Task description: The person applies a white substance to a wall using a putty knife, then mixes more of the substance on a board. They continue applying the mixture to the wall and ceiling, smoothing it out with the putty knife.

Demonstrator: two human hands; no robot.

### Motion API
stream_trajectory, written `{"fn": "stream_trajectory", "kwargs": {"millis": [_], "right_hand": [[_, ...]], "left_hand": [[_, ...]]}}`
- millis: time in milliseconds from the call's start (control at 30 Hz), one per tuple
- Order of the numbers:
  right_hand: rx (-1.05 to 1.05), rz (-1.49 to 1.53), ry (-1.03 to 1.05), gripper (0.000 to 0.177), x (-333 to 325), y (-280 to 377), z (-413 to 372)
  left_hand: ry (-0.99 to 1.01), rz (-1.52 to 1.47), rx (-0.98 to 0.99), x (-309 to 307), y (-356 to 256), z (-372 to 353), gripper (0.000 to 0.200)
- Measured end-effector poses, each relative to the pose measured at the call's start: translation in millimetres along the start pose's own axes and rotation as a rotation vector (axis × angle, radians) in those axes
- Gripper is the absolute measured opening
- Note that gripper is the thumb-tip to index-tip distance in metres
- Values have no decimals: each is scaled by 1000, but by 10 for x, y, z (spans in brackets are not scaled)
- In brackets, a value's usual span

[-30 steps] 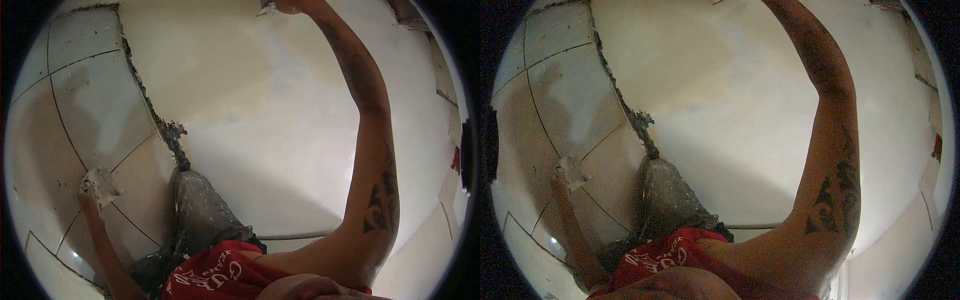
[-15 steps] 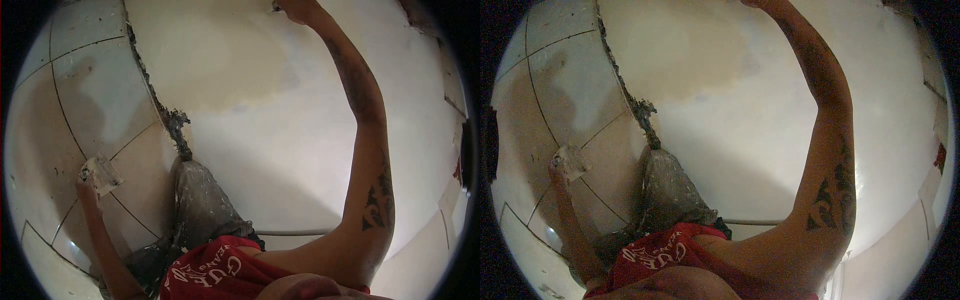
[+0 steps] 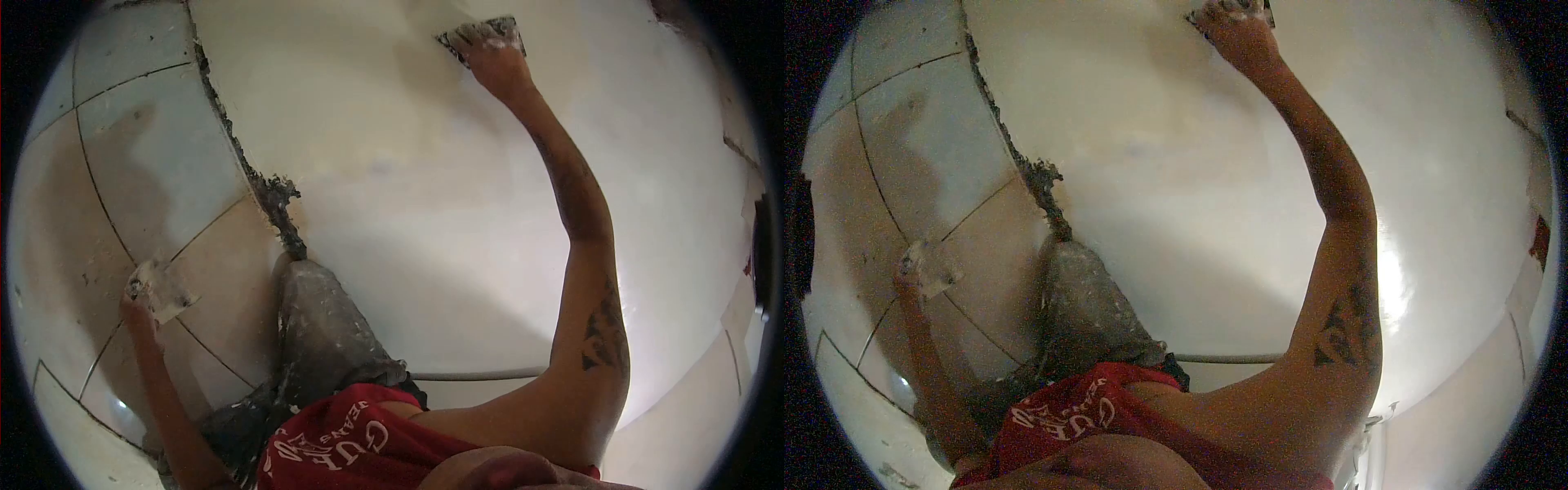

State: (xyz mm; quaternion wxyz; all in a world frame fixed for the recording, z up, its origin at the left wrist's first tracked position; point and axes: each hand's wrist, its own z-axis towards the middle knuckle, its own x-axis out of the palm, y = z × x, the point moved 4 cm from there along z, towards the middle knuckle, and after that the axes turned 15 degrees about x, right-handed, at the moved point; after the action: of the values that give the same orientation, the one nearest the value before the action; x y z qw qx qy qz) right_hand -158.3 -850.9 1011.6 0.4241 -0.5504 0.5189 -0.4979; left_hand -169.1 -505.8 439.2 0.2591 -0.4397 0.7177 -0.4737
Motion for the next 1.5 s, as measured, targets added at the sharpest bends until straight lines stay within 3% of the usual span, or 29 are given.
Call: {"fn": "stream_trajectory", "kwargs": {"millis": [67,167,200,333,433,467,533,567,667,733,767,833,900,967,1000,1167,1300,1500], "right_hand": [[22,12,-53,42,103,0,-307],[55,45,-9,46,-9,50,-753],[79,37,101,50,13,72,-880],[123,132,75,49,-154,120,-1504],[168,251,229,48,-315,151,-1877],[161,287,314,49,-382,118,-1992],[142,361,470,51,-428,4,-2082],[155,377,430,49,-455,-82,-1948],[159,368,278,46,-633,-387,-1314],[142,290,169,46,-638,-450,-612],[149,259,139,47,-579,-414,-253],[59,370,-34,31,-237,-299,416],[143,289,-16,30,50,-165,891],[185,287,162,28,-146,-78,1080],[208,276,253,28,-203,-57,1114],[156,131,-34,25,373,191,1003],[122,147,-171,26,294,248,705],[115,144,-129,30,130,363,52]], "left_hand": [[16,8,-2,7,-26,-31,38],[28,22,14,20,-11,-1,40],[35,29,15,48,-16,-4,41],[86,70,21,16,-193,-81,45],[51,-181,-23,7,-812,-410,44],[-64,-233,-175,67,-1029,-443,44],[-101,-289,-236,71,-838,-315,43],[-17,-290,-147,106,-248,-116,43],[6,-59,-14,91,499,281,43],[-18,36,-50,66,448,204,42],[-18,20,-106,29,78,39,42],[-22,-36,-147,-8,-164,-68,41],[-14,-113,-91,-40,-173,-82,40],[17,-176,14,-31,-233,-60,39],[43,-208,84,-13,-261,-48,39],[99,-106,12,-12,21,52,37],[97,-27,14,-7,179,113,35],[113,50,39,-1,302,153,32]]}}
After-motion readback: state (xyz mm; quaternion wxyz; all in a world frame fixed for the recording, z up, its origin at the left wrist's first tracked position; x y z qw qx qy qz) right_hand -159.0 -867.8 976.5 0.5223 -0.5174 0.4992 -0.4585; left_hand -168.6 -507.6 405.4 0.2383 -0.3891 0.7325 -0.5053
